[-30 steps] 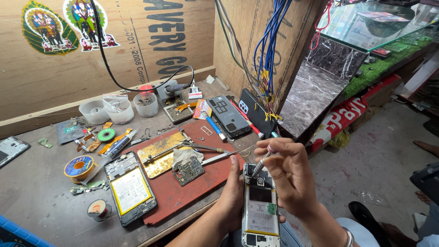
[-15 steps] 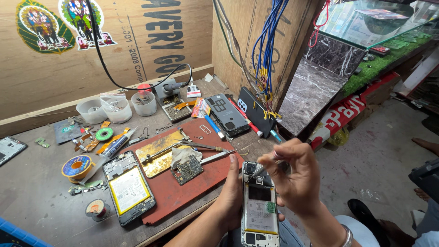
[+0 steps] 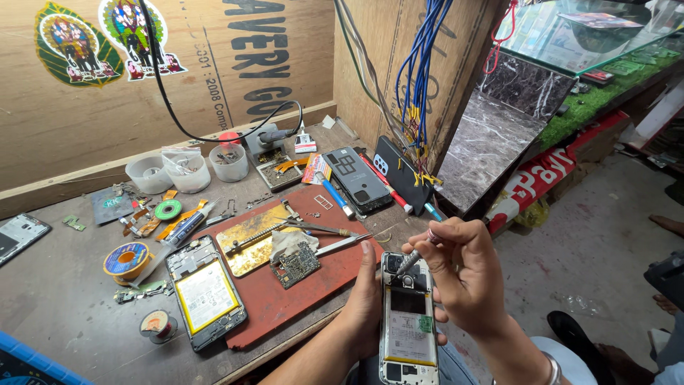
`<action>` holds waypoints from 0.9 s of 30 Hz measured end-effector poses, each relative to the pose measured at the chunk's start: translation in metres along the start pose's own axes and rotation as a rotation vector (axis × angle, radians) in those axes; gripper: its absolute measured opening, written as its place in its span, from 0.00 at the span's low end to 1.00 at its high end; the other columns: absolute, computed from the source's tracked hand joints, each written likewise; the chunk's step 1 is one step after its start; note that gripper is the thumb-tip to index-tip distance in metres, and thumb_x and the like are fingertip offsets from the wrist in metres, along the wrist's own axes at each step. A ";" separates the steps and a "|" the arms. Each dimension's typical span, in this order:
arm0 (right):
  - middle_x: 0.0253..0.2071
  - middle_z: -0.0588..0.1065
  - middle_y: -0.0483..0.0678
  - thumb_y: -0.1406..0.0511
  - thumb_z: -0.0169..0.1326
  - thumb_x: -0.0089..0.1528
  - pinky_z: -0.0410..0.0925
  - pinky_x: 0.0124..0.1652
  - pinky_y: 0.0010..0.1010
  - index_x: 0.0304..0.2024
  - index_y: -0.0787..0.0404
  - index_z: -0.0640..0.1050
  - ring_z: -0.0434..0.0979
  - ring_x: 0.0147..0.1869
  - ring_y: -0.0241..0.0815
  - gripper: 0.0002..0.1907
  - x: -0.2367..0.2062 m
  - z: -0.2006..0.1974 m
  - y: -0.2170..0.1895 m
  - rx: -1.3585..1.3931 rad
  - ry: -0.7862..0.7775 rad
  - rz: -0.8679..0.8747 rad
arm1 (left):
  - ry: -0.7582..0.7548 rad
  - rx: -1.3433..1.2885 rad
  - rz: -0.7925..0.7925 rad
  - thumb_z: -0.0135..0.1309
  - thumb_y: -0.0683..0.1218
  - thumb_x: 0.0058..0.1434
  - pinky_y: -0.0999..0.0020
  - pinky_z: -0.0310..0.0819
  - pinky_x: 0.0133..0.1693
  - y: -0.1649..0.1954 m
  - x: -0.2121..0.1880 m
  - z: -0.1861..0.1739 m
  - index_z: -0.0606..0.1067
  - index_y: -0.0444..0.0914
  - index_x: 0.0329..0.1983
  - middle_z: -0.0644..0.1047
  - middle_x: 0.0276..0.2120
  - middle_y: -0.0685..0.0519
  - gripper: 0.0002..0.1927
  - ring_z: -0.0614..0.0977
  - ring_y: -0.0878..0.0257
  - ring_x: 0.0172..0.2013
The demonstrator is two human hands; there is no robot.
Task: The person repairs a disassembled smartphone at a cluttered workbench. They hold the phone frame, use a screwdriver to work on internal components, briefly power the phone on and handle its screen, then continue screwdriver work on the internals while a multimeter sits nearby.
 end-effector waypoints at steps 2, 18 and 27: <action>0.46 0.78 0.56 0.71 0.53 0.69 0.76 0.42 0.24 0.58 0.61 0.65 0.84 0.50 0.41 0.17 0.001 0.000 0.000 -0.065 0.021 0.017 | 0.040 0.001 -0.005 0.25 0.87 0.55 0.40 0.83 0.41 -0.001 0.001 -0.003 0.62 0.40 0.72 0.78 0.45 0.41 0.59 0.85 0.46 0.40; 0.44 0.73 0.51 0.69 0.40 0.76 0.62 0.28 0.21 0.70 0.54 0.63 0.63 0.29 0.29 0.19 0.029 -0.028 0.061 0.438 0.334 -0.096 | -0.040 -0.052 0.042 0.26 0.85 0.58 0.37 0.81 0.43 -0.003 0.007 -0.007 0.48 0.51 0.83 0.79 0.43 0.40 0.57 0.85 0.45 0.41; 0.44 0.75 0.54 0.71 0.42 0.73 0.63 0.29 0.16 0.62 0.62 0.64 0.62 0.28 0.26 0.15 0.024 0.004 0.074 0.244 0.036 -0.008 | 0.053 -0.082 -0.005 0.25 0.85 0.58 0.41 0.84 0.38 -0.010 0.009 -0.018 0.69 0.38 0.56 0.79 0.40 0.42 0.52 0.86 0.45 0.37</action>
Point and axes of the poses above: each hand's wrist, its own x-axis towards the middle knuckle, its own z-axis out of the palm, y = z × x, the point moved 6 cm from there along x, towards the middle knuckle
